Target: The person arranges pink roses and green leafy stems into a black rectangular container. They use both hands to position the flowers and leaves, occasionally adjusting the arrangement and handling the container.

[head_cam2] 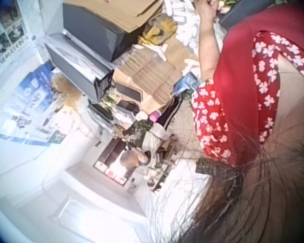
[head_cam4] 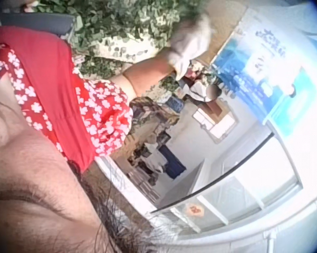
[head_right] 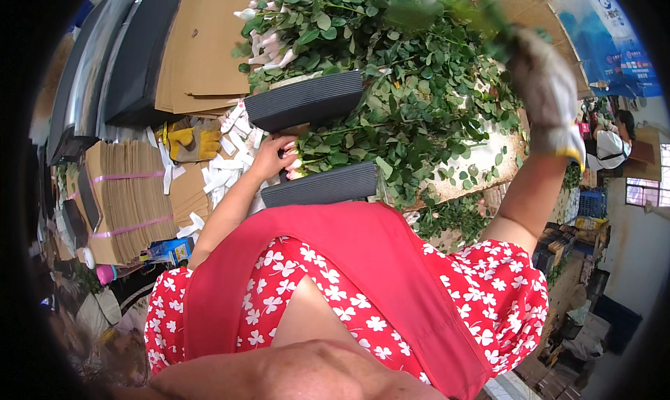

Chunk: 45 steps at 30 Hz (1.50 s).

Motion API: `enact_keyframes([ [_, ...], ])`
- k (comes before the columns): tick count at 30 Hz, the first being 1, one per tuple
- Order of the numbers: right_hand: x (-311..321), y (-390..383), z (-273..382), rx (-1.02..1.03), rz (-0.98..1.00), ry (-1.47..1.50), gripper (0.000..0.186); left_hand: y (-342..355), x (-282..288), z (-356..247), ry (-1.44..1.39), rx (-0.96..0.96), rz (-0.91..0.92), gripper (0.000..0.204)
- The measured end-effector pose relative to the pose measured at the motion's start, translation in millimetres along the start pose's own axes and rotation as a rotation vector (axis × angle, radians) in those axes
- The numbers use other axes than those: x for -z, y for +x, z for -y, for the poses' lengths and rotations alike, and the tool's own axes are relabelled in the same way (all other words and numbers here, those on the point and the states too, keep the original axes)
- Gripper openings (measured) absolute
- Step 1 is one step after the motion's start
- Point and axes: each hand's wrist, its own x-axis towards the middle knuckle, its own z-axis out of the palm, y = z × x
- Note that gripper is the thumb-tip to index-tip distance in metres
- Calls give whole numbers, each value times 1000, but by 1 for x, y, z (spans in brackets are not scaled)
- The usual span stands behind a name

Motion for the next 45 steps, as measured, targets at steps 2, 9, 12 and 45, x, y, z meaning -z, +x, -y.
enact_keyframes([
  [2, -30, -31, 10, 400, 39, -57, 23, 7, -2, -1, -22, -26, 24, 47],
  [9, -147, -47, 120, 738, 331, 536, 32, -9, -14, 19, -24, 26, -58, 49],
  [12, -216, -53, 159, 889, 604, 720, 35, 1, -11, 10, -37, -36, 17, 56],
  [45, -355, -65, 175, 1137, -205, 158, 14, -16, -11, -5, 571, -145, -181, 38],
])
